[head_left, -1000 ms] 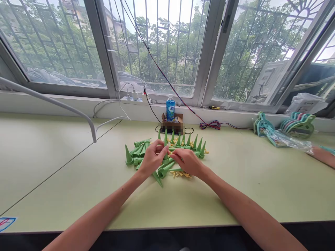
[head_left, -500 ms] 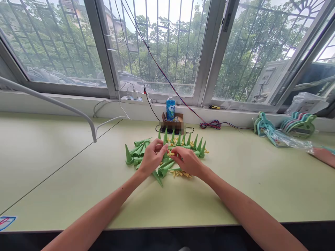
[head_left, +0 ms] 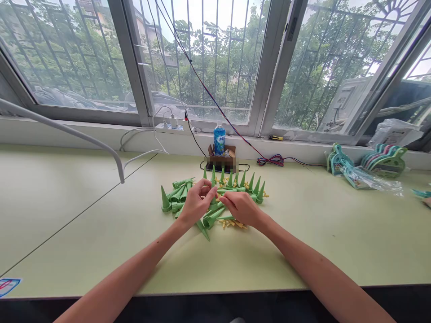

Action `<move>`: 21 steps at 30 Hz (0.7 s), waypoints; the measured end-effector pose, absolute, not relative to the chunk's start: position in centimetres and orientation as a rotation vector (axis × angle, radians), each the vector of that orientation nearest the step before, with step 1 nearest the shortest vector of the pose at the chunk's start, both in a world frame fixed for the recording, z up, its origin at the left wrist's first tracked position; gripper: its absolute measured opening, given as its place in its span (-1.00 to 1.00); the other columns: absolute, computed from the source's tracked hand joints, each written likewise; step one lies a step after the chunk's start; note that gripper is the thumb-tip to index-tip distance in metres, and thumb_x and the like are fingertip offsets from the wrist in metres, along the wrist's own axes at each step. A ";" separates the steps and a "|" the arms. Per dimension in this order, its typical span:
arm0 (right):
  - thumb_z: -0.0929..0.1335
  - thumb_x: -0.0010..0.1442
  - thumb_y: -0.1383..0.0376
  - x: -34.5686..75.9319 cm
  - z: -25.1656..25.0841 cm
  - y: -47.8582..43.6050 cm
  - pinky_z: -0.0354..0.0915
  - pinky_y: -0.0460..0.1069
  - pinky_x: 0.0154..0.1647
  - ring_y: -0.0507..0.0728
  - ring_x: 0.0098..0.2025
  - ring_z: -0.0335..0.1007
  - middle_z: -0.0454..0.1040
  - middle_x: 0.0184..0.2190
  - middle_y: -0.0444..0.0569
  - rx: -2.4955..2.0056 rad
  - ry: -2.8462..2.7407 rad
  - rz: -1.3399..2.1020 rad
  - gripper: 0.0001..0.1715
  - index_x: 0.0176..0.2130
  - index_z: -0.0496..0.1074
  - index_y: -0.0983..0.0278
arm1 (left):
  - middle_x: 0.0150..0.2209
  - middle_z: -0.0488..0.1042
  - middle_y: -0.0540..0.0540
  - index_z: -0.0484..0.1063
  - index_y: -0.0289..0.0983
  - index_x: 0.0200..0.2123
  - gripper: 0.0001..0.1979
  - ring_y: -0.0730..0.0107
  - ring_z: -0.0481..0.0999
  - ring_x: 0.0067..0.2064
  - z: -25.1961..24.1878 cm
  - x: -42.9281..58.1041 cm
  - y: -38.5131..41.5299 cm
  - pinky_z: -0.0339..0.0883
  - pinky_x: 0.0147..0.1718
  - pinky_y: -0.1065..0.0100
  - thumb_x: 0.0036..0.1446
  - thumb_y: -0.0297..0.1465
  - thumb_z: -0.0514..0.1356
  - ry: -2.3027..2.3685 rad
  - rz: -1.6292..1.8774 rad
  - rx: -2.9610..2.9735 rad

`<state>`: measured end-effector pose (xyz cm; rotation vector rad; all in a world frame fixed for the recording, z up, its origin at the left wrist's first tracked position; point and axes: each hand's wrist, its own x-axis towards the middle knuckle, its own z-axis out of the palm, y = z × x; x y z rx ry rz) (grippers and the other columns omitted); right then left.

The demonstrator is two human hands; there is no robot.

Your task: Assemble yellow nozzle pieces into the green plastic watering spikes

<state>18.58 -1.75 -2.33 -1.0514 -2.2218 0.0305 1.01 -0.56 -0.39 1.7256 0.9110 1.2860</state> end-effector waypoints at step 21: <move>0.15 0.39 0.18 18.6 -2.3 -1.8 0.03 -0.09 -0.48 0.00 -0.54 0.16 0.29 -0.57 -0.12 -1.022 -2.226 0.060 -0.57 -0.48 0.26 0.27 | -0.58 0.35 0.06 0.23 -0.25 -0.37 -0.73 0.60 0.19 -0.60 -0.3 1.0 -0.7 -0.05 -0.69 0.55 0.13 -0.20 0.21 0.887 1.271 1.727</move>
